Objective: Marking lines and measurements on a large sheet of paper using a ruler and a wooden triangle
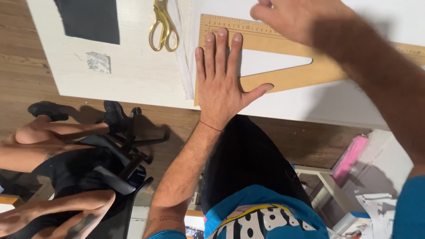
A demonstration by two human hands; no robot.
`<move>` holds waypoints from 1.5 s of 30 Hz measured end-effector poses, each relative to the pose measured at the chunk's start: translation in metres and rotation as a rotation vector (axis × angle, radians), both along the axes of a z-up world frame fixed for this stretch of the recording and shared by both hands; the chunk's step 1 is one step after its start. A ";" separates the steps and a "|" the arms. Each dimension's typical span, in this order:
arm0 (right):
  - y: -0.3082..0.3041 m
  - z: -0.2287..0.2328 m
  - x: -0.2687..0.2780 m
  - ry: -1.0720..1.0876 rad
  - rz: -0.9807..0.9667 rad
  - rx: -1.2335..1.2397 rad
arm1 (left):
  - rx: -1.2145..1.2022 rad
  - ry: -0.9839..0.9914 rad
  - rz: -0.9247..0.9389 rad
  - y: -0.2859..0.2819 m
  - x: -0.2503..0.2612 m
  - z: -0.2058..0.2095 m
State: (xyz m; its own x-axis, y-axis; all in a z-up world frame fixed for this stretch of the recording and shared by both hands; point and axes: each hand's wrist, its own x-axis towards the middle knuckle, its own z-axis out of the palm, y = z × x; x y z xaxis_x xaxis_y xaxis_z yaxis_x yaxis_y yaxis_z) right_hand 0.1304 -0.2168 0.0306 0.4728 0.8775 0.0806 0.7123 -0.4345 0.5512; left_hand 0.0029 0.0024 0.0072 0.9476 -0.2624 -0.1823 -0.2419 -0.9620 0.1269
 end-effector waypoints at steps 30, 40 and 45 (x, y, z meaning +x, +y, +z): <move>-0.116 -0.034 -0.181 0.766 -0.490 0.838 | 0.124 0.248 -0.038 -0.026 0.003 0.021; -0.207 -0.057 -0.197 0.899 -0.640 0.853 | -0.098 0.052 0.025 -0.095 -0.019 0.009; -0.212 -0.057 -0.202 0.815 -0.633 0.829 | -0.164 -0.065 0.082 -0.103 -0.024 0.003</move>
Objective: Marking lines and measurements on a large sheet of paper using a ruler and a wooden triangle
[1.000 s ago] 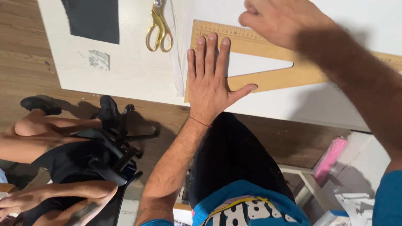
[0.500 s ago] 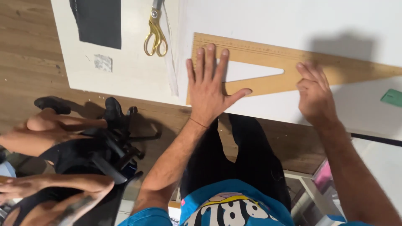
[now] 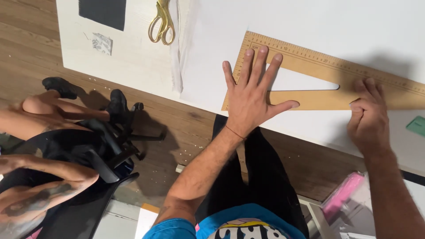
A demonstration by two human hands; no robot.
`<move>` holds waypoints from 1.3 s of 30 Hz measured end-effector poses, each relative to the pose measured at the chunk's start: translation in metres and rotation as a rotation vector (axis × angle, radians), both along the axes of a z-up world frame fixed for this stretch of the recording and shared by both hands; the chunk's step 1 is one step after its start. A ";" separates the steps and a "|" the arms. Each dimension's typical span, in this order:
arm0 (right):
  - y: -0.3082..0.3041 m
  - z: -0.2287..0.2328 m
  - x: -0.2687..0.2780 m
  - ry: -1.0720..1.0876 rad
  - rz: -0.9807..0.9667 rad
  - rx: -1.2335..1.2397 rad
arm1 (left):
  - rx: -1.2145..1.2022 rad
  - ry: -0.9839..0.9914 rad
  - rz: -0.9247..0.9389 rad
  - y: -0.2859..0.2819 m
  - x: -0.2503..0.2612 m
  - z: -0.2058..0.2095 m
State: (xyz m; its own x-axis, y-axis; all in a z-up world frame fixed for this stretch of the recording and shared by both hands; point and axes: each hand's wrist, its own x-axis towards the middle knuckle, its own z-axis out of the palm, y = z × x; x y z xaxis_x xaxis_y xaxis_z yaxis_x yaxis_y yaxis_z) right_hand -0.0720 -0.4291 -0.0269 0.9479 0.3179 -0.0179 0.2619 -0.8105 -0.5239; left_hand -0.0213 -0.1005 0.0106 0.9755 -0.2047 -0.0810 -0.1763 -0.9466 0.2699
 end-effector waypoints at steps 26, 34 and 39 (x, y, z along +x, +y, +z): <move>0.109 0.053 0.168 -0.128 0.513 -0.298 | 0.100 -0.006 -0.075 0.001 0.001 -0.001; 0.115 0.057 0.176 0.021 0.559 -0.410 | 0.083 0.002 -0.080 0.002 0.002 -0.002; 0.121 0.064 0.185 0.046 0.635 -0.557 | 0.104 0.002 -0.080 0.001 0.002 -0.001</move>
State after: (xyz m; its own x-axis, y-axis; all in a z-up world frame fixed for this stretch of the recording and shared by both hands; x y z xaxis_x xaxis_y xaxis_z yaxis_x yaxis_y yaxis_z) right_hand 0.1126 -0.3082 0.0375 0.5864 0.7236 -0.3642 0.7433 -0.6593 -0.1130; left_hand -0.0195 -0.0996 0.0096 0.9562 -0.2721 -0.1080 -0.2516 -0.9525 0.1718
